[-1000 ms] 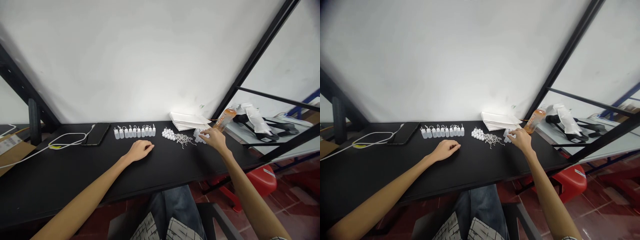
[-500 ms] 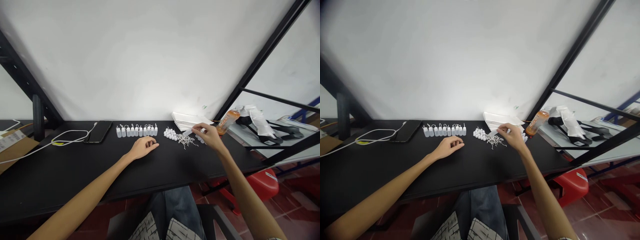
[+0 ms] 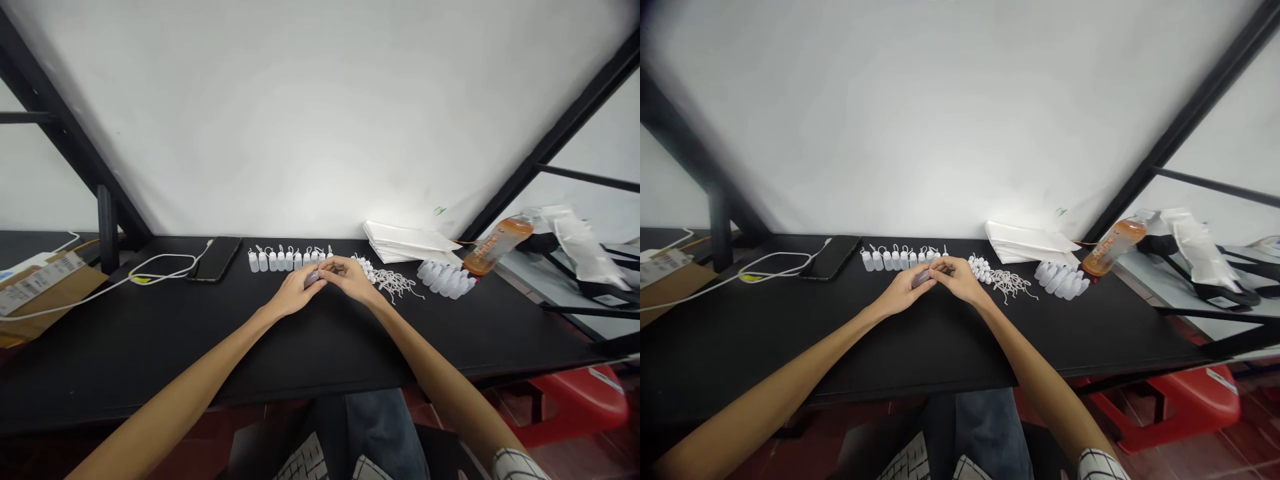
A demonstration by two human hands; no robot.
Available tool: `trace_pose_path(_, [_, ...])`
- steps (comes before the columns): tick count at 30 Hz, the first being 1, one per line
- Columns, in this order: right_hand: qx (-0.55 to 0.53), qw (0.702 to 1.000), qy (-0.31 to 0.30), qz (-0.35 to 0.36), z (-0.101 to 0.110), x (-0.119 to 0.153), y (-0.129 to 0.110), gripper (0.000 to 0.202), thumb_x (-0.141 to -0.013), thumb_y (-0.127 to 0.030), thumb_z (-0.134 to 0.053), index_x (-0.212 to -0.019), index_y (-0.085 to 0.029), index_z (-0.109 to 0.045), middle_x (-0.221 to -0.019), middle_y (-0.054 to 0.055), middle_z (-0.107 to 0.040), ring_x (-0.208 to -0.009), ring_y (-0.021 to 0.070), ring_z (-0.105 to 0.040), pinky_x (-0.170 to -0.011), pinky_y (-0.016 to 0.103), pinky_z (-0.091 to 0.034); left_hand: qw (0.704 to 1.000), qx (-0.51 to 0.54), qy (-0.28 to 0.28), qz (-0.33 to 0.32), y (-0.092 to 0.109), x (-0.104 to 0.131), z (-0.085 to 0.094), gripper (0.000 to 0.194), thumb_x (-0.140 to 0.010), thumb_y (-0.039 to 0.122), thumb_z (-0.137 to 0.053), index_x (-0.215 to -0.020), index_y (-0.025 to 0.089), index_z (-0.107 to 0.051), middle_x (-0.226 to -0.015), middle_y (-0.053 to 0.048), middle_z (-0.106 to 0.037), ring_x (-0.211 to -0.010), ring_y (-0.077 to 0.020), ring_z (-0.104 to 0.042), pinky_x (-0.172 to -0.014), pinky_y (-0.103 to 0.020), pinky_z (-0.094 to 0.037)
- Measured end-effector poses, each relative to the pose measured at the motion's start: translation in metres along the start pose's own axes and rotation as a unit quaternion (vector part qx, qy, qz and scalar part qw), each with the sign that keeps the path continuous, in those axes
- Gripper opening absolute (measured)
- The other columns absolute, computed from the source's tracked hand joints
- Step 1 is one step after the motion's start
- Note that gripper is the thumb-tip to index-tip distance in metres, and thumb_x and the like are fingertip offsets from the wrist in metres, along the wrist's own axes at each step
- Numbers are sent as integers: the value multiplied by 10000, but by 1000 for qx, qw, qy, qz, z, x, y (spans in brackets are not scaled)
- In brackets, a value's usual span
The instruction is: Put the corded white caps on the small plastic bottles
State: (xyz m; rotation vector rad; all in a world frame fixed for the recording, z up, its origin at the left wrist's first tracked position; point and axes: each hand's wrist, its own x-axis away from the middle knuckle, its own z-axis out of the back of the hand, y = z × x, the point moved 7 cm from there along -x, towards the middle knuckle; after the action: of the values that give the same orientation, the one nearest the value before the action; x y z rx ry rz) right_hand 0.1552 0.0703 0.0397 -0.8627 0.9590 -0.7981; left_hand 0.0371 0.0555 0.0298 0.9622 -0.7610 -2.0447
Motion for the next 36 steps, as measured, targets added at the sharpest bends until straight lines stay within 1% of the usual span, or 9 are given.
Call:
trace_pose_path(2, [12, 1000, -12, -5, 7, 2, 2, 282, -825, -422, -628, -947, -170, -655, -827, 45, -675, -658, 141, -614, -617, 270, -491, 1000, -16, -1, 25, -4, 1, 0, 341, -931, 406, -448, -1157, 196, -592, -1088, -69, -665, -970, -230, -615, -885, -360, -465])
trace_pose_path(4, [74, 997, 12, 7, 28, 4, 2, 304, -846, -405, -599, -1051, -184, -635, -859, 44, -685, -589, 126, -595, -591, 269, -482, 998, -29, -4, 54, -9, 2, -1, 332, -942, 419, -417, -1121, 198, -590, -997, -47, -667, -844, -200, -612, -804, -328, -467])
trace_pose_path(8, [320, 938, 126, 35, 101, 14, 5, 212, -811, -333, -598, -917, -169, -679, -792, 52, -697, -588, 149, -583, -648, 300, -466, 997, -18, -15, 76, -14, 3, -4, 320, -941, 443, -402, -998, 193, -594, -833, -6, -628, -665, -143, -536, -666, -268, -422])
trace_pose_path(12, [456, 880, 106, -79, 160, 27, 29, 145, -745, -258, -593, -791, -190, -712, -829, 41, -726, -660, 172, -622, -652, 290, -450, 996, -20, -25, 81, -16, 3, -7, 298, -929, 432, -422, -951, 194, -600, -782, 9, -602, -651, -130, -508, -661, -254, -401])
trace_pose_path(14, [480, 860, 92, -148, 176, 36, 40, 141, -715, -247, -613, -786, -212, -730, -802, 18, -732, -721, 187, -645, -626, 271, -432, 996, -24, -27, 85, -17, 3, -8, 302, -927, 438, -425, -937, 194, -602, -761, 12, -591, -639, -127, -498, -660, -253, -401])
trace_pose_path(18, [502, 838, 45, -210, 174, 42, 48, 122, -702, -227, -634, -753, -236, -744, -793, 0, -735, -781, 191, -655, -603, 249, -400, 996, -7, -29, 89, -18, 3, -9, 304, -922, 443, -432, -960, 193, -602, -819, 1, -610, -637, -124, -502, -643, -249, -405])
trace_pose_path(23, [529, 827, 34, -189, 162, 41, 45, 168, -761, -203, -575, -761, -226, -741, -809, 16, -735, -773, 188, -643, -604, 256, -376, 995, -35, -35, 85, -18, 3, -8, 322, -917, 451, -430, -980, 193, -612, -875, -12, -642, -698, -148, -537, -688, -268, -404])
trace_pose_path(30, [510, 833, 124, -174, 177, 43, 35, 187, -819, -260, -555, -866, -236, -734, -942, 15, -737, -833, 206, -644, -664, 277, -403, 995, -57, -38, 78, -17, 2, -8, 330, -910, 449, -428, -990, 196, -624, -907, -11, -664, -738, -162, -562, -716, -276, -411])
trace_pose_path(36, [471, 844, 227, -123, 183, 45, 24, 204, -840, -288, -540, -891, -217, -724, -931, 41, -729, -749, 197, -629, -667, 295, -416, 994, -73, -41, 73, -14, 3, -8, 327, -901, 439, -434, -987, 196, -635, -921, -25, -677, -747, -170, -577, -725, -284, -428])
